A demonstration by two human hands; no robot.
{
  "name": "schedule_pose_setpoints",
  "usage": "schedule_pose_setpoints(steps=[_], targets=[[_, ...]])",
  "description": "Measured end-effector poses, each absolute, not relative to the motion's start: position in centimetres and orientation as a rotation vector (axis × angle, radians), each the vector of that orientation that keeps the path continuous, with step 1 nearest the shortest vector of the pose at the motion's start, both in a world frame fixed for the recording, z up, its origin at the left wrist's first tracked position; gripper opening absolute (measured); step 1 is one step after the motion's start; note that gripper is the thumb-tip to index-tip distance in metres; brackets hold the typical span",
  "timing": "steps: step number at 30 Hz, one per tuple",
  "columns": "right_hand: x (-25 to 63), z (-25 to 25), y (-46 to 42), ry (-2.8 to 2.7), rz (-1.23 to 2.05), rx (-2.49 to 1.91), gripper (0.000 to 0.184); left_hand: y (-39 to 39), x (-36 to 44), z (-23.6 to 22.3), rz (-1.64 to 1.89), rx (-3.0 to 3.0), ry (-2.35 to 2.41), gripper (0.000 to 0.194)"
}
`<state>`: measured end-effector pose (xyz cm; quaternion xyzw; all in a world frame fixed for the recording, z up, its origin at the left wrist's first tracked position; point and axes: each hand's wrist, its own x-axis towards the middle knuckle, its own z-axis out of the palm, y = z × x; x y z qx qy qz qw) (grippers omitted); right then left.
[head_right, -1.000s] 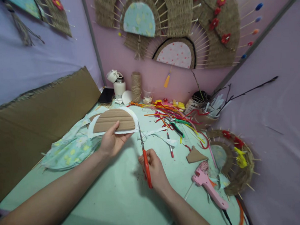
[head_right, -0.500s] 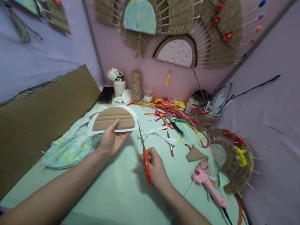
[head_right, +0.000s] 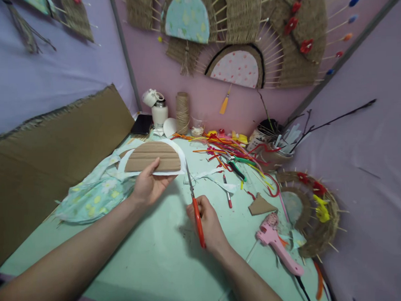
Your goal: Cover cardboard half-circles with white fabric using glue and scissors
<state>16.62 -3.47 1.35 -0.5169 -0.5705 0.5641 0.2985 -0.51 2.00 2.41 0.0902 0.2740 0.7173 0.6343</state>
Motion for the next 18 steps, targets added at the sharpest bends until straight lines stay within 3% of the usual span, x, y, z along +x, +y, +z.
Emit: schedule_pose_setpoints(steps=[18], targets=[[16.64, 0.82, -3.34, -1.478, 1.505, -1.389, 0.042, 1.62, -0.22, 2.58, 1.55, 0.202, 0.66, 0.033]])
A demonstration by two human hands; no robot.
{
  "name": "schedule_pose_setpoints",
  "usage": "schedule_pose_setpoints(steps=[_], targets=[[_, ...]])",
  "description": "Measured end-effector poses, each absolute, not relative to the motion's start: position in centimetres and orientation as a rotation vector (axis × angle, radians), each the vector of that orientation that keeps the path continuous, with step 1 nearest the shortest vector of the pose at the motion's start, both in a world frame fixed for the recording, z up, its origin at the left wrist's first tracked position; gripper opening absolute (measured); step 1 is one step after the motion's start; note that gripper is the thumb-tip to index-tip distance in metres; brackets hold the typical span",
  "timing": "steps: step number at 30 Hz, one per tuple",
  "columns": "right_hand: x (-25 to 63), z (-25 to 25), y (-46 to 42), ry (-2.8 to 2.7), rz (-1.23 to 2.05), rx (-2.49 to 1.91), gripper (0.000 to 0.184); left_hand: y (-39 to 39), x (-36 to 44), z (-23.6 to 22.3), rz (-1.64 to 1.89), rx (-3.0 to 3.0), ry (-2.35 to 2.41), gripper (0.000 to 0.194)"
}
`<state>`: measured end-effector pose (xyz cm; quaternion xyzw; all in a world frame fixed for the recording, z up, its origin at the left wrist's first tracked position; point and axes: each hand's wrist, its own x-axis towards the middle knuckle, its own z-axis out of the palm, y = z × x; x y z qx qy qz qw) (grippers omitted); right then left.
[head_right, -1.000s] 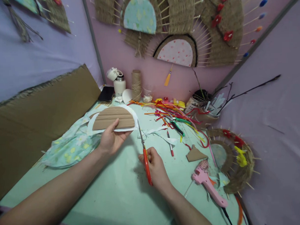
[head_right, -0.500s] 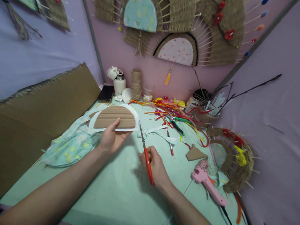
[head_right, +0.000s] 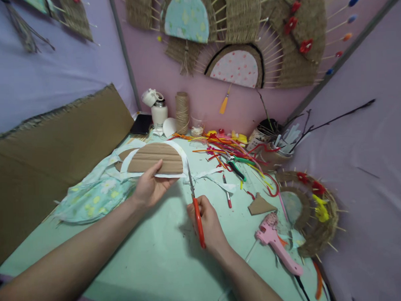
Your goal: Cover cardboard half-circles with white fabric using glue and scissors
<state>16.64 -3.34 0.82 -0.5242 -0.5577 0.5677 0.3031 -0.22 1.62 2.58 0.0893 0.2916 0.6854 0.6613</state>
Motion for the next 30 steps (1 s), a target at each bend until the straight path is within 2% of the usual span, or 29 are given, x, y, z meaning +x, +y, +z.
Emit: schedule_pose_setpoints(steps=[18, 30], targets=[[16.75, 0.35, -3.26, -1.486, 1.48, -1.406, 0.041, 1.85, -0.53, 2.45, 1.565, 0.231, 0.624, 0.039], [17.61, -0.31, -2.96, -1.634, 1.463, -1.197, 0.039, 1.84, -0.5, 2.34, 1.52, 0.228, 0.648, 0.038]])
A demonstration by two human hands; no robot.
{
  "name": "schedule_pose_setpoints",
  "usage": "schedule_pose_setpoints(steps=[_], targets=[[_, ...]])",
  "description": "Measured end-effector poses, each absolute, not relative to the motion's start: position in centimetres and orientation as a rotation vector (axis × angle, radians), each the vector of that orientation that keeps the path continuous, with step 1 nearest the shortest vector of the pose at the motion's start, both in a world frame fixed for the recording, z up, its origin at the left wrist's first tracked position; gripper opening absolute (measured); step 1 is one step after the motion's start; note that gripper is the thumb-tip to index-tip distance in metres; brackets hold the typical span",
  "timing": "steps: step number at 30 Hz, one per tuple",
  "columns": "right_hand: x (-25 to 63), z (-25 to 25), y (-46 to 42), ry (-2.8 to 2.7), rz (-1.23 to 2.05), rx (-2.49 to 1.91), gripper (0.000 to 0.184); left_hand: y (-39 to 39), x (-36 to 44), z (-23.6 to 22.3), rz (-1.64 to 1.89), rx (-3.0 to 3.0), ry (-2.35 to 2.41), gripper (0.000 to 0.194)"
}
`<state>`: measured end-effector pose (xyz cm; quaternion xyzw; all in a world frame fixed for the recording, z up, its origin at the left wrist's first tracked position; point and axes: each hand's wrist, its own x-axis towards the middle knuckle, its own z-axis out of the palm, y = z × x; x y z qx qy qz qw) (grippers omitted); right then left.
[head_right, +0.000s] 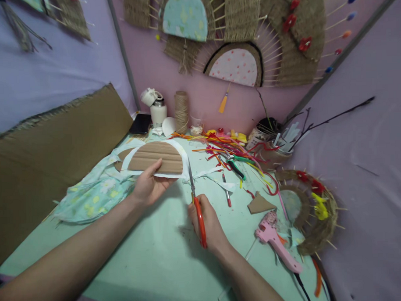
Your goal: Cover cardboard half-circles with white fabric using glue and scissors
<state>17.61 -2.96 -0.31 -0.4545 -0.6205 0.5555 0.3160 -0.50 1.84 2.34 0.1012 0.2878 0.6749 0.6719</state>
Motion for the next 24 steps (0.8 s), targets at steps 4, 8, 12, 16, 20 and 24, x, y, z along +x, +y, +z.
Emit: schedule_pose_setpoints(steps=[4, 8, 12, 16, 20, 24], targets=[[17.55, -0.32, -2.91, -1.631, 1.439, -1.201, 0.038, 1.78, -0.43, 2.35, 1.504, 0.233, 0.664, 0.038], [17.57, -0.14, -2.92, -1.635, 1.43, -1.231, 0.04, 1.71, -0.36, 2.25, 1.477, 0.237, 0.696, 0.034], [17.56, -0.1, -2.97, -1.63, 1.412, -1.262, 0.04, 1.73, -0.35, 2.15, 1.477, 0.248, 0.703, 0.032], [17.47, -0.34, -2.95, -1.589, 1.419, -1.302, 0.041, 1.74, -0.36, 2.24, 1.471, 0.258, 0.705, 0.031], [17.31, -0.37, -2.89, -1.537, 1.447, -1.344, 0.043, 1.71, -0.35, 2.43, 1.471, 0.254, 0.711, 0.031], [17.06, 0.1, -2.92, -1.485, 1.46, -1.368, 0.043, 1.74, -0.37, 2.45, 1.469, 0.253, 0.695, 0.034]])
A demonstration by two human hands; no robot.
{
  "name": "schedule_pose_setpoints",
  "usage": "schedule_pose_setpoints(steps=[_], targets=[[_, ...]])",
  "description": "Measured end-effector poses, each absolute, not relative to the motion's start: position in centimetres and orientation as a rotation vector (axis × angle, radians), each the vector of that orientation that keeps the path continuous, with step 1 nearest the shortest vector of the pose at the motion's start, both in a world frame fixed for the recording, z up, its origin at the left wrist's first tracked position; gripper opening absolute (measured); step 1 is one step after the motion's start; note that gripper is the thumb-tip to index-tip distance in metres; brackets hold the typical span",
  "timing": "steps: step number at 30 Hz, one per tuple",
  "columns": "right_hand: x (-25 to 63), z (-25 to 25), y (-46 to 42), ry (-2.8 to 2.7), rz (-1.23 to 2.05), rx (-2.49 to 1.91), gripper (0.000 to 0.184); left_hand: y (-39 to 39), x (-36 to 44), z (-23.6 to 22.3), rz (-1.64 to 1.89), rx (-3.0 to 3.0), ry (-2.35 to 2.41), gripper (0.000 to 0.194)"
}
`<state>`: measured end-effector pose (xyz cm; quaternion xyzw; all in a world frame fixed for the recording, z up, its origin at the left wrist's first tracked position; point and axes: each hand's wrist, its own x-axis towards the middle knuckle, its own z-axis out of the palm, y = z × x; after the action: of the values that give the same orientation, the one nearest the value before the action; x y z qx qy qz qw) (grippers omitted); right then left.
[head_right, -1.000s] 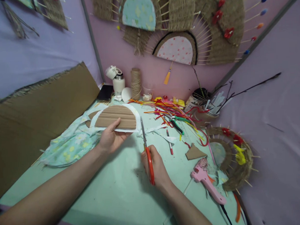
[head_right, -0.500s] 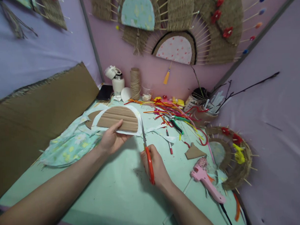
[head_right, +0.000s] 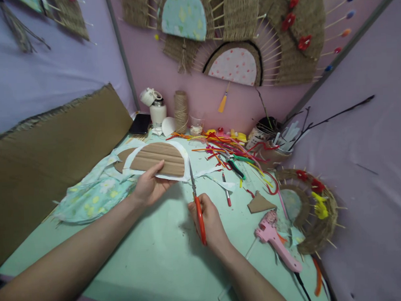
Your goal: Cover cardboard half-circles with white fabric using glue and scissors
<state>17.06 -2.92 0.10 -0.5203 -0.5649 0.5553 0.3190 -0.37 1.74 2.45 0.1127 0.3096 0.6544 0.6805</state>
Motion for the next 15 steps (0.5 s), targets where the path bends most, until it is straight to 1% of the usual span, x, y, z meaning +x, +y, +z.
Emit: schedule_pose_setpoints(steps=[7, 15], targets=[[16.96, 0.4, -2.9, -1.472, 1.443, -1.402, 0.042, 1.86, -0.58, 2.35, 1.481, 0.239, 0.671, 0.037], [17.56, -0.31, -2.9, -1.621, 1.366, -1.293, 0.039, 1.88, -0.88, 2.27, 1.434, 0.26, 0.673, 0.037]])
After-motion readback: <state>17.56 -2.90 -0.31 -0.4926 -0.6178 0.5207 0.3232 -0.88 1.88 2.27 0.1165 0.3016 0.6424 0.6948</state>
